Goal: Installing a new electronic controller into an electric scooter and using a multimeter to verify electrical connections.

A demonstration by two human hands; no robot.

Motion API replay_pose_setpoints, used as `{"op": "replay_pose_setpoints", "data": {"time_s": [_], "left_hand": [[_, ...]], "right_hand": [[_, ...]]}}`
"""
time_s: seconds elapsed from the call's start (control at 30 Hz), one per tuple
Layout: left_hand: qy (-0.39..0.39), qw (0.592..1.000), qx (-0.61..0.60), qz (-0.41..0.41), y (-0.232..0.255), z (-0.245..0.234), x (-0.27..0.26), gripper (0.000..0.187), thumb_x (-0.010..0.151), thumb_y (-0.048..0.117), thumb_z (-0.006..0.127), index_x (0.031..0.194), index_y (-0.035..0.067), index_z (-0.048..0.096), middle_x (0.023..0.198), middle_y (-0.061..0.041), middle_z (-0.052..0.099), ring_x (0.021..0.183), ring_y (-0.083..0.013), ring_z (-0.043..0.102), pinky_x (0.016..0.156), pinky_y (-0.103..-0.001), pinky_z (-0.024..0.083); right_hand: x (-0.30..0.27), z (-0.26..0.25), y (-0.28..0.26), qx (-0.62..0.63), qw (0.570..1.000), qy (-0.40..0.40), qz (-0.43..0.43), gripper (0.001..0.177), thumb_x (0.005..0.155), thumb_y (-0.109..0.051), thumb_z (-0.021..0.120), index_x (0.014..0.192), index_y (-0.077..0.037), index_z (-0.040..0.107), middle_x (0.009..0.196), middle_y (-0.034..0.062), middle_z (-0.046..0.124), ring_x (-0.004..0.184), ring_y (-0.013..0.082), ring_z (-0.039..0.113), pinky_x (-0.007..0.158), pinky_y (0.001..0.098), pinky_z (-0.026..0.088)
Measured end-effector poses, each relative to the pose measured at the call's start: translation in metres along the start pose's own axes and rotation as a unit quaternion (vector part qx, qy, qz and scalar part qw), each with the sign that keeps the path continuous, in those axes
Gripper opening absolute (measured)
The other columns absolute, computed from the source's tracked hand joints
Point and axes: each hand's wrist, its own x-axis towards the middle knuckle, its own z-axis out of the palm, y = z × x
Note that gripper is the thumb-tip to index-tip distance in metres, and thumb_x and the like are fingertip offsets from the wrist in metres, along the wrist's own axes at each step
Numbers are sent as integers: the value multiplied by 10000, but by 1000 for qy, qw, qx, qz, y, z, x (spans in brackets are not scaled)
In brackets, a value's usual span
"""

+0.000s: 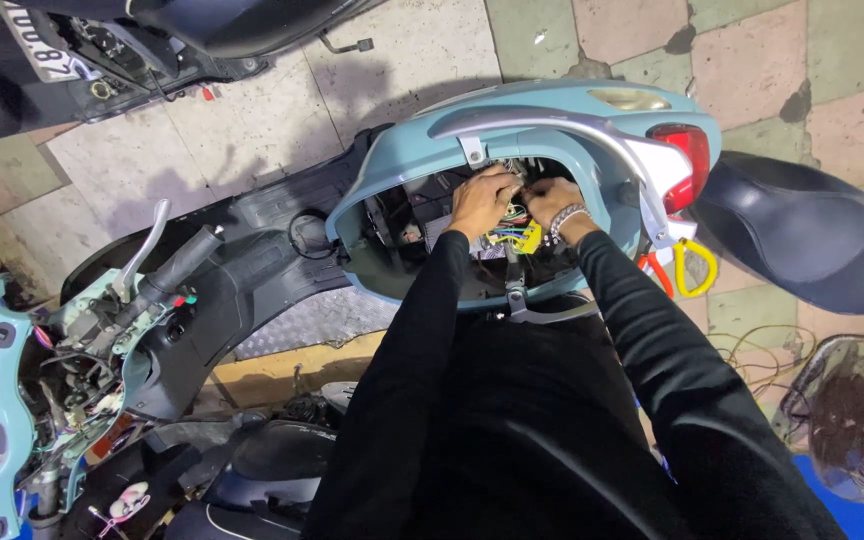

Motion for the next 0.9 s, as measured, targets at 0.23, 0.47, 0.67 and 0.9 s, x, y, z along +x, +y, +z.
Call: {"op": "replay_pose_setpoints", "data": {"time_s": [0.23,0.47,0.67,0.9], "left_hand": [[-7,1000,-24,-2,6,-15,-4,184,1002,342,572,1056,256,725,1079,18,707,1031,-350,692,897,-509,574],[-29,997,-64,23,-1,-7,-1,165,1006,305,598,1068,230,731,1082,-16,705,1008,-376,692,870,-525,578],[-48,995,-72,44,2,-19,4,154,1026,267,582,991,198,715,975,5,682,914,-332,697,812,-481,581],[-90,989,-96,66,15,-33,13,175,1035,194,554,1008,91,693,964,-107,702,929,-424,679,797,-552,572]], "right_hand": [[4,0,4,-22,999,10,-23,441,886,-562,589,1177,-288,775,1093,74,780,1100,321,707,976,428,556],[-30,-28,6,43,996,-18,-71,463,934,-571,567,1221,-260,756,1172,97,758,1150,367,674,1002,465,531],[-16,-12,15,41,994,-13,-97,350,919,-453,626,1173,-263,772,1118,57,769,1103,329,695,964,445,550],[-25,-26,10,94,987,-25,-126,330,921,-381,661,1148,-169,773,1137,108,757,1120,385,676,949,512,536]]}}
